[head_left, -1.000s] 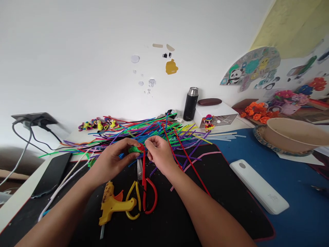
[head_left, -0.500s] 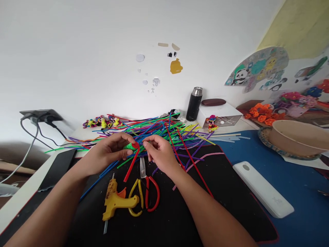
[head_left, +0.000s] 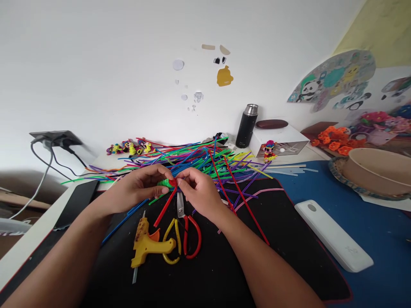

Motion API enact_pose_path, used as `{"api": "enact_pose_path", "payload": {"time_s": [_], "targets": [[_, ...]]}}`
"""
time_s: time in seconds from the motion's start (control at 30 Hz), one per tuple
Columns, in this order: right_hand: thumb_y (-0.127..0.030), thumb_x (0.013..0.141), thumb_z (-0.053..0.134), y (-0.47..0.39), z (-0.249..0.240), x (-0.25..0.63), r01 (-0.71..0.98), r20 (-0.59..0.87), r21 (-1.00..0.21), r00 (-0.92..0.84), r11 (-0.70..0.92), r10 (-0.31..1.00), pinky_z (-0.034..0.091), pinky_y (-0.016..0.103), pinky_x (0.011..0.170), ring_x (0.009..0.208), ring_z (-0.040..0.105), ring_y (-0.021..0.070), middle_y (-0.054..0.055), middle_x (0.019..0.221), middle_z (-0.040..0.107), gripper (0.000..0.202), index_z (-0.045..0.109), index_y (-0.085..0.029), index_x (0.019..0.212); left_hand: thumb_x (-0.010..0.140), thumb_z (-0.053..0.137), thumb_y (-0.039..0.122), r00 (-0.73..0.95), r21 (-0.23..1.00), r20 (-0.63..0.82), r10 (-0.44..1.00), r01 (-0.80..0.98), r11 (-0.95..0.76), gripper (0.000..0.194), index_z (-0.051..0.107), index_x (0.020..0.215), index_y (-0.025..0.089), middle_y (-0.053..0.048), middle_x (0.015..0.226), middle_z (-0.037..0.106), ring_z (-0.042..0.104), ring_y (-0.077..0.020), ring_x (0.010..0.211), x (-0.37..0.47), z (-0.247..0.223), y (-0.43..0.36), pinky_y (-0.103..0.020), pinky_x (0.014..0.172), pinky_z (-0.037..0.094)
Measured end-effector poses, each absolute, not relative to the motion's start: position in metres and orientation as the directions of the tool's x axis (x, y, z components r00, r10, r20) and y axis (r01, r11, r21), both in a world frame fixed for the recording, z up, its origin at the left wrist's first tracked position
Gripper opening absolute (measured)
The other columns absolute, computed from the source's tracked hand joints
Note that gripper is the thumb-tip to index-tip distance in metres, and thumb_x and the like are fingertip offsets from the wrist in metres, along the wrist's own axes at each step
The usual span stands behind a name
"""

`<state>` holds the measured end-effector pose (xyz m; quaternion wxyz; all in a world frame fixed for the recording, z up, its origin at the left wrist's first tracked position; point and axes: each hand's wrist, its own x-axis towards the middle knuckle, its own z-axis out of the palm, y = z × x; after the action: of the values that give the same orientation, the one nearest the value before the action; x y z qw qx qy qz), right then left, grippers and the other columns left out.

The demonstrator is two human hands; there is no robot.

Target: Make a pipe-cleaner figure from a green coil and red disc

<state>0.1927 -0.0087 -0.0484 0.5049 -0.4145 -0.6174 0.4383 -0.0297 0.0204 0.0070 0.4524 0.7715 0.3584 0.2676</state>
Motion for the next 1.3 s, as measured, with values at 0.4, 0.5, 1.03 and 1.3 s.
{"api": "enact_pose_path", "payload": {"time_s": [0.4, 0.5, 1.03, 1.3], "targets": [[-0.024, 0.096, 0.064, -0.011, -0.048, 0.191, 0.251, 0.334, -0.896, -0.161, 0.366, 0.929, 0.038, 0.028, 0.062, 0.061, 0.056, 0.0145, -0.006, 0.069, 0.062, 0.008, 0.072, -0.022, 0.096, 0.097, 0.081, 0.035, 0.65, 0.915, 0.0, 0.76, 0.306, -0.261, 0.02, 0.077, 0.108, 0.018, -0.004, 0.085, 0.069, 0.057, -0.0133, 0.068, -0.03, 0.016, 0.019, -0.022, 0.058, 0.049], [-0.026, 0.097, 0.064, -0.011, -0.048, 0.19, 0.219, 0.313, -0.914, -0.15, 0.34, 0.938, 0.038, 0.028, 0.06, 0.061, 0.057, 0.0149, -0.005, 0.069, 0.061, 0.008, 0.071, -0.022, 0.096, 0.097, 0.082, 0.034, 0.64, 0.922, 0.016, 0.768, 0.288, -0.26, 0.02, 0.077, 0.109, 0.019, -0.004, 0.087, 0.069, 0.058, -0.014, 0.071, -0.032, 0.012, 0.02, -0.022, 0.06, 0.049], [-0.057, 0.095, 0.074, -0.006, -0.047, 0.191, -0.297, 0.136, -0.953, -0.272, 0.051, 0.952, 0.037, 0.023, 0.044, 0.046, 0.052, 0.0102, -0.007, 0.063, 0.059, 0.041, 0.074, -0.02, 0.112, 0.09, 0.091, 0.035, 0.546, 0.979, 0.091, 0.833, 0.106, -0.177, 0.029, 0.076, 0.11, 0.022, -0.005, 0.095, 0.072, 0.065, -0.016, 0.076, -0.022, 0.002, 0.023, -0.024, 0.063, 0.055], [-0.054, 0.093, 0.077, -0.003, -0.051, 0.189, -0.404, 0.134, -0.915, -0.291, 0.005, 0.947, 0.035, 0.023, 0.04, 0.044, 0.053, 0.0102, -0.008, 0.06, 0.059, 0.042, 0.075, -0.019, 0.116, 0.086, 0.094, 0.033, 0.473, 0.991, 0.114, 0.874, 0.01, -0.134, 0.028, 0.079, 0.105, 0.021, -0.004, 0.089, 0.075, 0.065, -0.0144, 0.073, -0.015, 0.003, 0.02, -0.021, 0.064, 0.056]]}}
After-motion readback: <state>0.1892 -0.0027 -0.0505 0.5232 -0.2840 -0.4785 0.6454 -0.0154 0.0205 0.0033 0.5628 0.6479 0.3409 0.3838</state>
